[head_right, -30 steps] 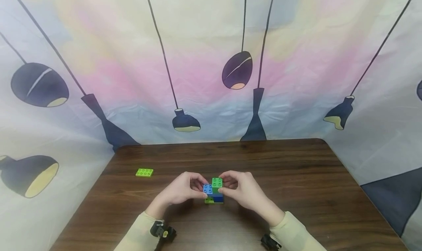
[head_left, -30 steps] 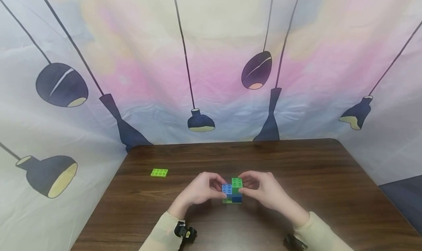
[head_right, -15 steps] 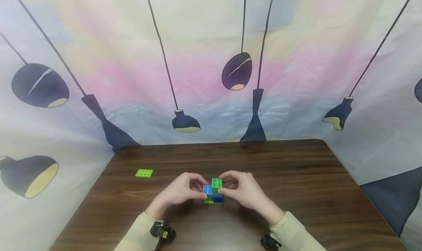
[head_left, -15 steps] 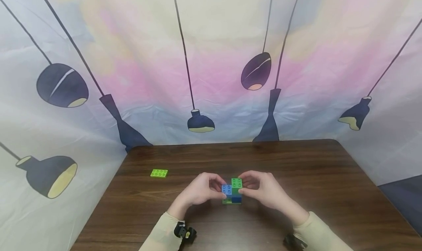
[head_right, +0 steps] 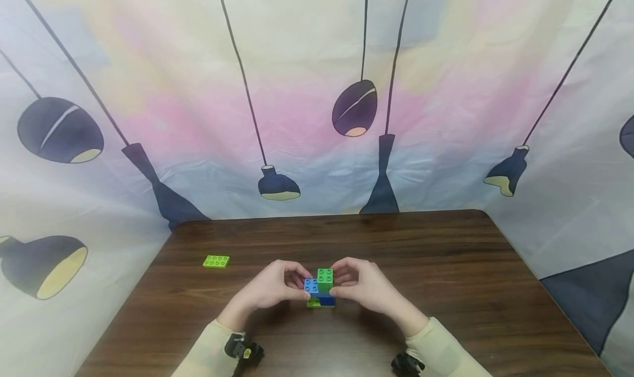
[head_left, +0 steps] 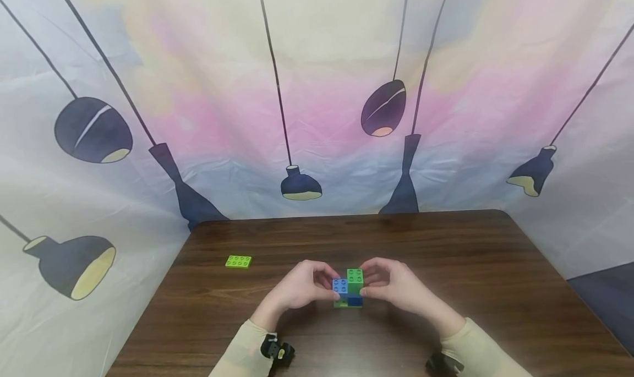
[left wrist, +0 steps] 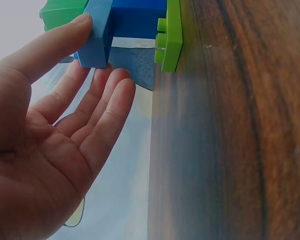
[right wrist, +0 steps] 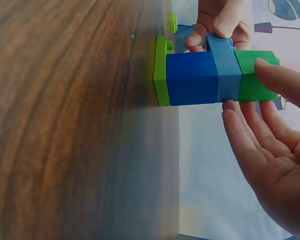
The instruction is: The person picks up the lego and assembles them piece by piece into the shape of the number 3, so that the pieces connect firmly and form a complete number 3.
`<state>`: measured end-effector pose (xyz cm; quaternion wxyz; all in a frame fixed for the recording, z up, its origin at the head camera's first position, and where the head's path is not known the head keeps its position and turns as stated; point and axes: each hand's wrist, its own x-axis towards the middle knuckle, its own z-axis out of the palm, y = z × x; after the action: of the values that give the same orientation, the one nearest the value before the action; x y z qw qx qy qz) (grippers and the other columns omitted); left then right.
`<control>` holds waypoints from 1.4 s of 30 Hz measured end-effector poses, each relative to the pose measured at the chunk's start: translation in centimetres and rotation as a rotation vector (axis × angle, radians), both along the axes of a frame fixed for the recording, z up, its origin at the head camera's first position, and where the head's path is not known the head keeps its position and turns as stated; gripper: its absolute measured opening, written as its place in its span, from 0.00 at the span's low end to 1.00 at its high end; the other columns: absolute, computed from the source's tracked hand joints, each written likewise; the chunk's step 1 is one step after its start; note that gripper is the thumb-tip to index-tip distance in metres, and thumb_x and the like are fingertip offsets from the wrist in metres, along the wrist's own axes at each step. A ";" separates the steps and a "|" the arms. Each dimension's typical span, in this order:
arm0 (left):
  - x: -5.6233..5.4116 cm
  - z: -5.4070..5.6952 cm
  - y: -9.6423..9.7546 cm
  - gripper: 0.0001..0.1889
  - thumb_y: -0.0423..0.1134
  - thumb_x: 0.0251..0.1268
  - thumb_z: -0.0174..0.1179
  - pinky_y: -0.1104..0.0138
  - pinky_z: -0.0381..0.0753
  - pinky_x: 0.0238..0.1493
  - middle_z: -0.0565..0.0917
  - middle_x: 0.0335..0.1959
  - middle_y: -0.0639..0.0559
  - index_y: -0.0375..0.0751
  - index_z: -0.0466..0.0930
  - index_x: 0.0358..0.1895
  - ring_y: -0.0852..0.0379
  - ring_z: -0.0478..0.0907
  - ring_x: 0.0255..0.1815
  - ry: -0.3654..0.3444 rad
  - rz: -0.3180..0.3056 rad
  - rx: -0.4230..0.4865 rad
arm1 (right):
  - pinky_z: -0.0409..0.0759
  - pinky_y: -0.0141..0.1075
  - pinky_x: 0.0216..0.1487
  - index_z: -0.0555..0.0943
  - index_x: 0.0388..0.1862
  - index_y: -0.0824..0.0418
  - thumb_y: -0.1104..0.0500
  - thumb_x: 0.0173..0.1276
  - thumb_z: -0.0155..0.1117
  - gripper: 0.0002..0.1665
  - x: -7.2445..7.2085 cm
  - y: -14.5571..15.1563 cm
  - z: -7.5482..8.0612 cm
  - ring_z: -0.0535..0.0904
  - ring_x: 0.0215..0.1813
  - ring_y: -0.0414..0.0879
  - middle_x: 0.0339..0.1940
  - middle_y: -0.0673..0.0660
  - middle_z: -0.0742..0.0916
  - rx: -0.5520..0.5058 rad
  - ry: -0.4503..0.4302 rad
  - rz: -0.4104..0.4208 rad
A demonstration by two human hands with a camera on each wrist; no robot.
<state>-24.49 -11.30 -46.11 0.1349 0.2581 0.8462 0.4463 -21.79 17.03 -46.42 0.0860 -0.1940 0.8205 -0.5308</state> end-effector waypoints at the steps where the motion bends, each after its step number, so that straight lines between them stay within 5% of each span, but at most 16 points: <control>1: 0.0 0.0 0.0 0.13 0.41 0.61 0.81 0.63 0.85 0.45 0.88 0.37 0.56 0.48 0.90 0.47 0.56 0.84 0.39 -0.002 0.001 -0.001 | 0.88 0.42 0.52 0.84 0.60 0.58 0.52 0.67 0.82 0.26 0.0 0.0 0.0 0.89 0.55 0.50 0.54 0.54 0.90 0.002 0.000 0.000; 42: -0.1 -0.1 0.0 0.13 0.41 0.61 0.81 0.63 0.84 0.42 0.88 0.37 0.59 0.50 0.89 0.47 0.58 0.85 0.39 0.015 -0.014 -0.003 | 0.88 0.41 0.52 0.83 0.54 0.53 0.56 0.67 0.82 0.20 0.0 0.1 -0.6 0.90 0.54 0.48 0.53 0.52 0.91 -0.016 0.054 0.034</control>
<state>-24.63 -11.35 -46.18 0.1322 0.2672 0.8459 0.4423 -21.83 17.11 -47.06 0.0715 -0.2230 0.8147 -0.5305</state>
